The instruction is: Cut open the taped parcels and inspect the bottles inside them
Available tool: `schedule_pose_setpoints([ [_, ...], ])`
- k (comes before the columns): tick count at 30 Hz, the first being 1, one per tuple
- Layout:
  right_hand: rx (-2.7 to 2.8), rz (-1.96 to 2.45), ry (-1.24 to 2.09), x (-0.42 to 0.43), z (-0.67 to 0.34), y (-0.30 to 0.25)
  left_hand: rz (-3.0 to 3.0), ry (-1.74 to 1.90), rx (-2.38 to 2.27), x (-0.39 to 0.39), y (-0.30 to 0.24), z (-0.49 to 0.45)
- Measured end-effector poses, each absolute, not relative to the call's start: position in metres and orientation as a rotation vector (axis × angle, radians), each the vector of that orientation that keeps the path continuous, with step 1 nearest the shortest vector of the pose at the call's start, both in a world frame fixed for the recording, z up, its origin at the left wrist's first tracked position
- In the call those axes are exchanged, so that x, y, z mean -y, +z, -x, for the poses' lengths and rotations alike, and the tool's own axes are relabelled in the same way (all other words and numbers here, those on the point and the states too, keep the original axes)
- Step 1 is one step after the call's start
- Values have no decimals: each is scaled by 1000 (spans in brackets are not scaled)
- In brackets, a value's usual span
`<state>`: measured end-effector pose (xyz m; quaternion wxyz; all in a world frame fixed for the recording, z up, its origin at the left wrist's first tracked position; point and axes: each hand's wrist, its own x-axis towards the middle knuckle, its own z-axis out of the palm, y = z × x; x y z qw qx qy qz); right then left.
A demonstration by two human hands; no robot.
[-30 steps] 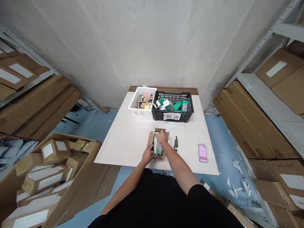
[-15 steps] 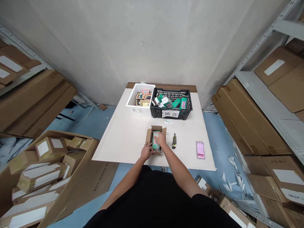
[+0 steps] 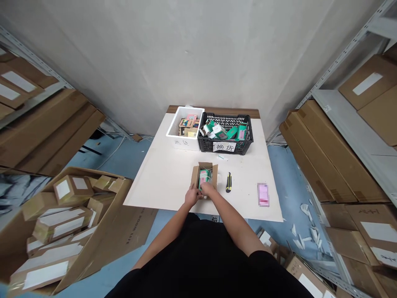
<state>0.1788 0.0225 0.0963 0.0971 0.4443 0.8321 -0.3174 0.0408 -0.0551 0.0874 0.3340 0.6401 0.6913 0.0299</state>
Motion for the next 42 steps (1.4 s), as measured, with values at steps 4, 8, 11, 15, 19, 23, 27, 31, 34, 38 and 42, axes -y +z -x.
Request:
schedule_pose_setpoints([
  [4,-2458,-1315,-800,-24,-189,91,-1689,29,-1819,54,90,-45],
  [8,-2553,-1211,-660,-27,-195,86,-1702,10,-1814,54,92,-48],
  [11,-2649,-1209,-611,-26,-198,82,-1699,-4,-1798,54,95,-47],
  [15,-2792,-1286,-612,-21,-204,86,-1719,10,-1782,53,95,-46],
  [19,-2885,-1423,-557,-29,-204,104,-1744,15,-1754,48,94,-48],
  [23,-2754,-1609,-577,-57,-201,127,-1720,18,-1741,46,91,-49],
  [27,-2602,-1714,-574,-75,-198,140,-1725,102,-1725,46,88,-47],
  [31,-2494,-1808,-620,-56,-184,131,-1708,148,-1747,50,83,-46],
  [34,-2449,-1845,-704,-33,-176,113,-1702,176,-1768,54,80,-45],
  [38,-2503,-1918,-761,-18,-180,96,-1699,167,-1779,57,83,-47],
  [42,-2590,-1950,-850,-32,-192,103,-1757,99,-1753,56,92,-50],
])
